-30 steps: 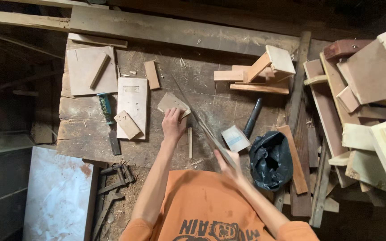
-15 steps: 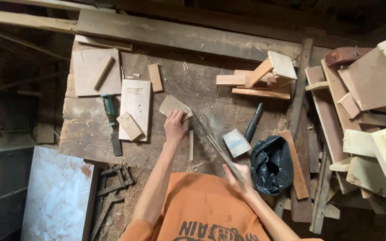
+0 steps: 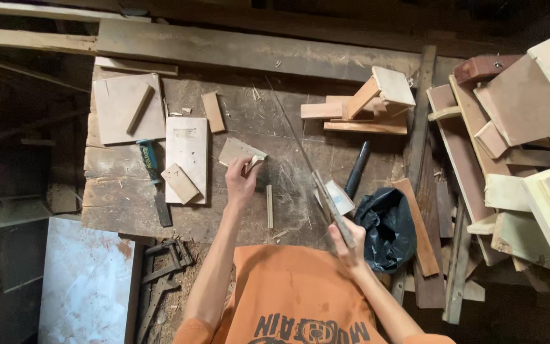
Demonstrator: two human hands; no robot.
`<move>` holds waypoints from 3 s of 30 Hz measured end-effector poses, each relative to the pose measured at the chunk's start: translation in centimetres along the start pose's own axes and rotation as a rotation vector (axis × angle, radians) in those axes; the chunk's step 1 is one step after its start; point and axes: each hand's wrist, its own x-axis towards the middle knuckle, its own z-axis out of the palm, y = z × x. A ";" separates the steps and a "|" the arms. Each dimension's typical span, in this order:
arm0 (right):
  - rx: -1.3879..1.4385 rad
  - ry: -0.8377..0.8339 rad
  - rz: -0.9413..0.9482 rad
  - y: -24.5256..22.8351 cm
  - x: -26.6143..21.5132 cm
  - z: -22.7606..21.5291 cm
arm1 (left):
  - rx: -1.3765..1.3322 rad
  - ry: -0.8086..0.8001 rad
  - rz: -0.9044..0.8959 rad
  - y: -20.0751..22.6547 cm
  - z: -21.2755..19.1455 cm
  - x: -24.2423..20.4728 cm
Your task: The person cuts small wooden pieces with a hand saw, sands the cut edges with sandpaper, and uses a hammer to tap the pieces on a cluttered workbench.
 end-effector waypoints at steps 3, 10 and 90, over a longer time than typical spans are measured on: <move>0.060 0.002 0.100 0.2 0.7 1.4 | 0.062 -0.022 -0.031 0.0 -0.3 0.1; 0.084 -0.053 0.018 1.1 2.8 4.1 | 0.286 -0.066 0.110 -1.0 1.2 0.9; 0.140 -0.259 -0.040 5.8 2.7 1.0 | 0.350 -0.029 0.129 -1.9 1.0 1.9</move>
